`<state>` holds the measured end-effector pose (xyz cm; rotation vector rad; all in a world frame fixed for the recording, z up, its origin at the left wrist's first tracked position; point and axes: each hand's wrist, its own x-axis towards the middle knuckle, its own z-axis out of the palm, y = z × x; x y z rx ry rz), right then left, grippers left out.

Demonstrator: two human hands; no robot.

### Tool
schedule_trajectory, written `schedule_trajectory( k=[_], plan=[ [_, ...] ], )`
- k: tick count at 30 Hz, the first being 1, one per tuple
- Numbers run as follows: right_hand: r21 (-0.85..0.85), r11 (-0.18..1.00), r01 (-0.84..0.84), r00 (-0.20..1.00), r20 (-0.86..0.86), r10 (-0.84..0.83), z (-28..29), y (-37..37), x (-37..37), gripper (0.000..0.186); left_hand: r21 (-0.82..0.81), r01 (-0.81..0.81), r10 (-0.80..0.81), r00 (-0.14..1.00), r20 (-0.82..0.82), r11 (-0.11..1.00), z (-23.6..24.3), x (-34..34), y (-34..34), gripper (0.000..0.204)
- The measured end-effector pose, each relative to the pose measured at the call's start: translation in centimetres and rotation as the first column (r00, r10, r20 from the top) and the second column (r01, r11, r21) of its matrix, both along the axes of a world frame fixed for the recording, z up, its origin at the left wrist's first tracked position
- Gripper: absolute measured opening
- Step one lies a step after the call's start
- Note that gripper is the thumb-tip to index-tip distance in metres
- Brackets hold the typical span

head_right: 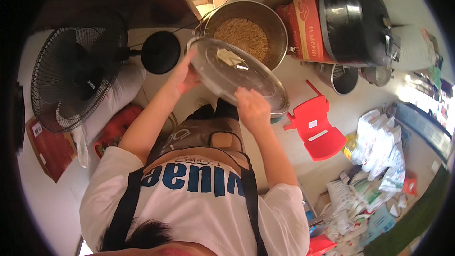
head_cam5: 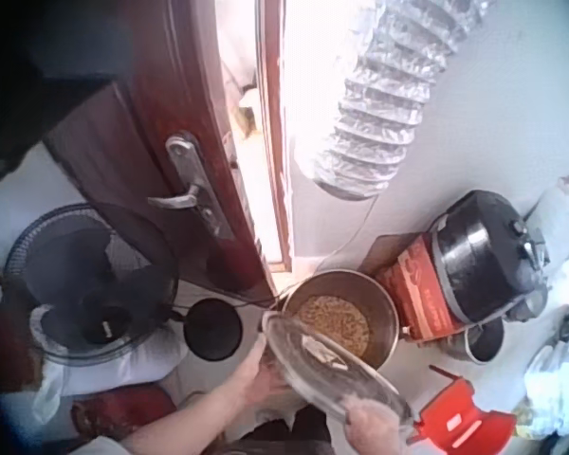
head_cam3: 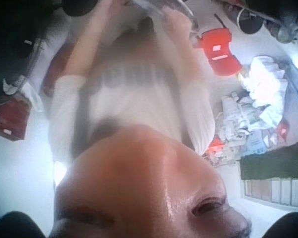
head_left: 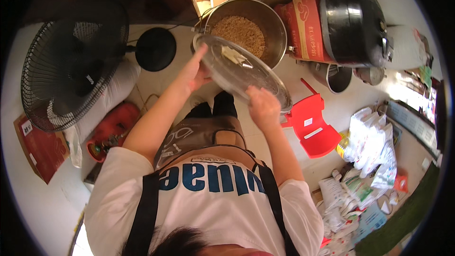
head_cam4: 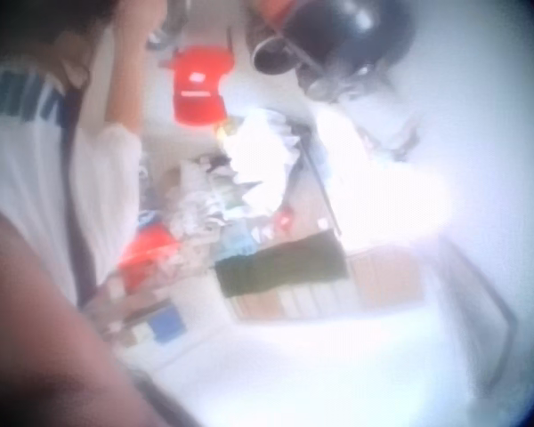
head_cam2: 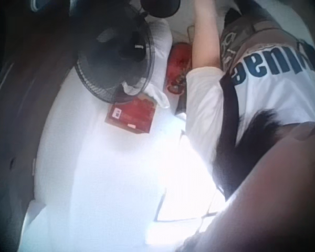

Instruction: The person scoops peanuts from a metal container into a red basin using a metal bowl, then sifts through them by hand before moving several containers and boxes around the room.

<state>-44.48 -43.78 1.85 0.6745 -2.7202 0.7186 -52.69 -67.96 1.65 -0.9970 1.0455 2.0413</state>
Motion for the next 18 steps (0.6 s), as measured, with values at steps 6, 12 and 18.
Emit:
schedule_trajectory(
  k=[6, 12, 18],
  plan=[
    [-0.029, 0.976, -0.217, 0.894, 0.394, 0.211, -5.7, 2.0, 6.2, 0.03, 0.154, -0.336, 0.249, 0.877, 0.41, 0.929, -13.8, 11.9, -1.6, 0.049],
    [0.057, 0.56, 0.826, 0.356, 0.717, -0.599, -19.5, 7.2, 12.8, 0.058, 0.03, -0.262, 0.215, 0.846, 0.489, 0.965, -20.5, 16.7, 0.0, 0.043],
    [0.09, -0.372, 0.924, -0.033, 0.987, 0.157, -28.7, 7.4, 10.1, 0.069, -0.162, 0.594, -0.435, 0.723, 0.536, 0.788, -26.2, 14.1, -0.7, 0.025]
  ],
)
